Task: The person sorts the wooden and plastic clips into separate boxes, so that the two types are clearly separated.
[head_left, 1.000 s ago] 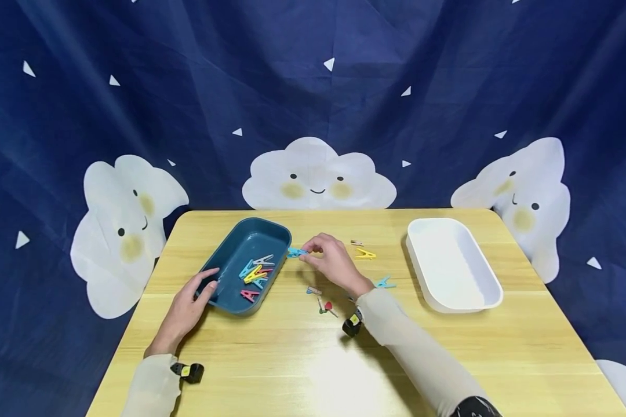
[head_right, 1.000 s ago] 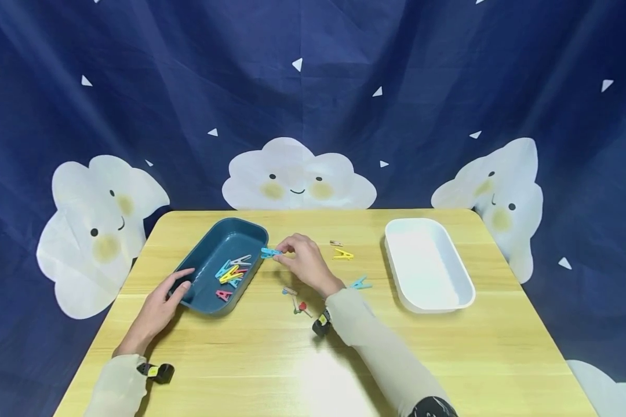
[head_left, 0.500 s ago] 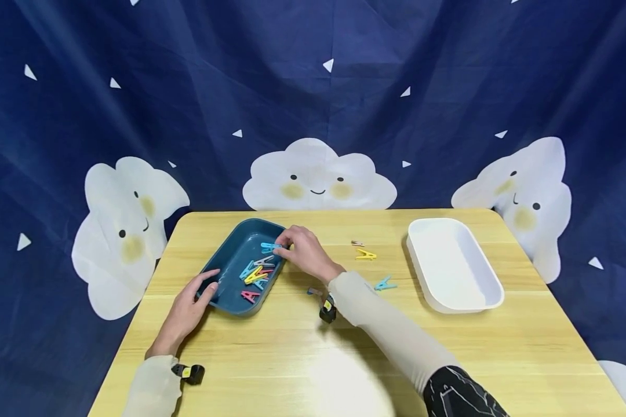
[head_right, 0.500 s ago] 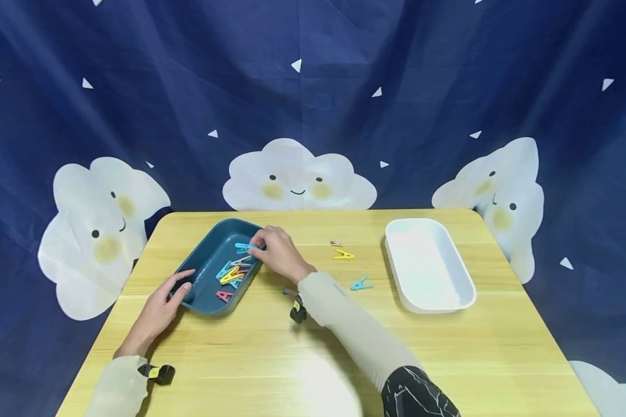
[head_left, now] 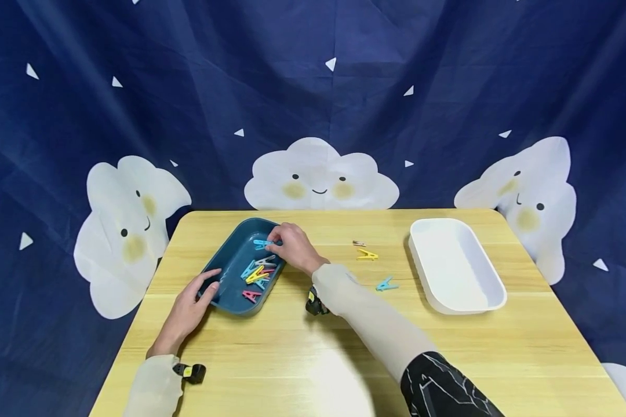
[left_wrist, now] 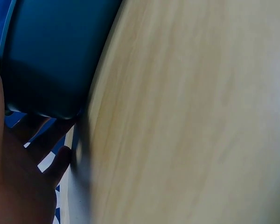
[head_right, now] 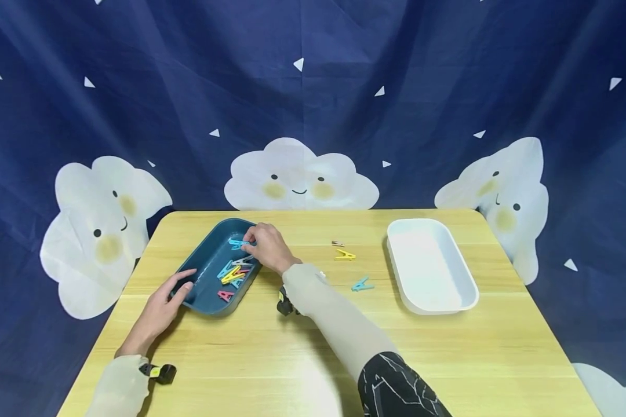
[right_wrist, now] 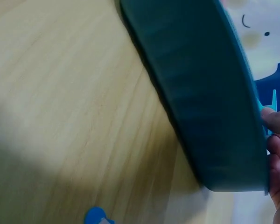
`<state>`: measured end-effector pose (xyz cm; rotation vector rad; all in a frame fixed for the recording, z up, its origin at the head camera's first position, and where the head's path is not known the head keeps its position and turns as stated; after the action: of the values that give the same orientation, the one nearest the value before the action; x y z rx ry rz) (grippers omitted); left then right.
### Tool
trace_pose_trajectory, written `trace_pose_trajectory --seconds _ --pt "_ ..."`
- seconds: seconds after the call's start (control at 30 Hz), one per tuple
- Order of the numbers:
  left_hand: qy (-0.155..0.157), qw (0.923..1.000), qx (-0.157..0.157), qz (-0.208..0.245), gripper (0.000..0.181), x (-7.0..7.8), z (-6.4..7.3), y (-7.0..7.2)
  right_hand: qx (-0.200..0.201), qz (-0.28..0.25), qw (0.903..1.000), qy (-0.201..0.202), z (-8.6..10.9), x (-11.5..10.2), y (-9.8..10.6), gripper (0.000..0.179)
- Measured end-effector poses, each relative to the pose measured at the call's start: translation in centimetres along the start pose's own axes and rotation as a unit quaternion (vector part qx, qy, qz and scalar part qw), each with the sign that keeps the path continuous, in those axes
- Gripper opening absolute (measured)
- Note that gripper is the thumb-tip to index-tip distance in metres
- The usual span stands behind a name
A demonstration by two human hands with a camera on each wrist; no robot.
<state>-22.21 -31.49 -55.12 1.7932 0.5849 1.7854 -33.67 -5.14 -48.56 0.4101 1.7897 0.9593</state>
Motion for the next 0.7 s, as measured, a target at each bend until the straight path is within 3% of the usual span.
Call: trace_pose_trajectory --seconds 0.43,0.7 --pt "-0.001 1.0000 -0.005 0.000 0.057 0.2 -0.2 -0.5 -0.003 0.061 0.9981 -0.006 -0.5 0.0 -1.3 0.019" --pt "-0.009 0.9999 0.003 0.004 0.054 0.3 -0.4 -0.4 0.009 0.023 0.9997 -0.004 -0.2 0.3 -0.2 0.022"
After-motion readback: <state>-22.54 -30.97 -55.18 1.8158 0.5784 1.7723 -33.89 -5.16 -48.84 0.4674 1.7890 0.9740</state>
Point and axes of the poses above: each hand's wrist, its own z-axis away from the middle knuckle, its own y-axis out of the back of the hand, x = y × z, the point moved 6 cm from there along -z, towards the middle knuckle
